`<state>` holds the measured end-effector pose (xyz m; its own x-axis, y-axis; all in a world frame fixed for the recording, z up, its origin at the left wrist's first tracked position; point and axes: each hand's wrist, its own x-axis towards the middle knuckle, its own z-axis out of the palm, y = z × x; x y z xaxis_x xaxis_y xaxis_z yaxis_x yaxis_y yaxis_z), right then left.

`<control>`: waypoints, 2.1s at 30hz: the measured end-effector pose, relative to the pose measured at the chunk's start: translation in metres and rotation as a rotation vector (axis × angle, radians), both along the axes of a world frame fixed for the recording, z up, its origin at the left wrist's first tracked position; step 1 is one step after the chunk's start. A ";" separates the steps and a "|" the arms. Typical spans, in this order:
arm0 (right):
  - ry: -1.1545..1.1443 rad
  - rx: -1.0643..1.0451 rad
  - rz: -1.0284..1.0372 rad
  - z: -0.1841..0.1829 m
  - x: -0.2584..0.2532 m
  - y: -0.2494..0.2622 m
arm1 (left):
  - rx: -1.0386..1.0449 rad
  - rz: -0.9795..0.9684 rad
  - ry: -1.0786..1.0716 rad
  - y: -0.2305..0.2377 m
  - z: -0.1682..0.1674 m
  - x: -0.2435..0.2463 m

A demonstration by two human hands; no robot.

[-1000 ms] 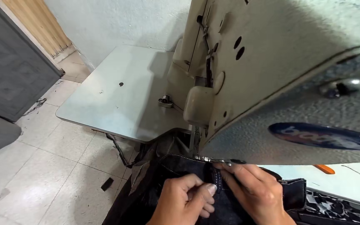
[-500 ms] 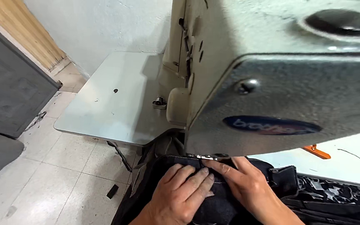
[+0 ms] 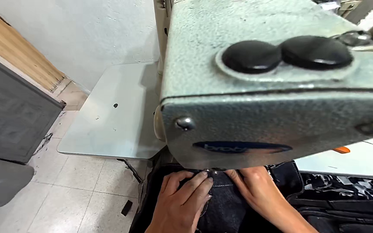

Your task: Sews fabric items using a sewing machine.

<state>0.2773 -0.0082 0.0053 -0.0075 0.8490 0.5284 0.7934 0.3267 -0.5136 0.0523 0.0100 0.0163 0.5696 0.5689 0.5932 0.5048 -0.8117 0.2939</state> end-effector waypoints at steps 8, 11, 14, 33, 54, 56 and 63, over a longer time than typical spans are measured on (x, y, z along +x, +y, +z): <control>0.020 0.017 -0.026 -0.005 0.003 -0.008 | -0.021 -0.005 0.061 -0.006 0.005 0.005; 0.008 0.033 -0.028 -0.005 0.003 -0.005 | -0.007 0.014 0.079 -0.006 0.006 0.005; 0.002 0.033 -0.023 -0.006 0.003 -0.003 | -0.007 0.021 0.080 -0.006 0.007 0.006; -0.016 0.005 0.017 -0.004 0.001 -0.004 | -0.102 0.008 -0.262 0.019 0.009 -0.031; 0.035 0.005 -0.005 -0.017 0.006 -0.006 | -0.205 0.135 -0.054 0.035 -0.004 -0.002; 0.060 0.014 0.002 -0.015 0.006 -0.004 | -0.244 0.127 -0.077 0.037 -0.003 0.001; -0.022 0.123 -0.079 0.011 0.008 0.034 | -0.771 0.118 -0.005 0.073 0.029 0.005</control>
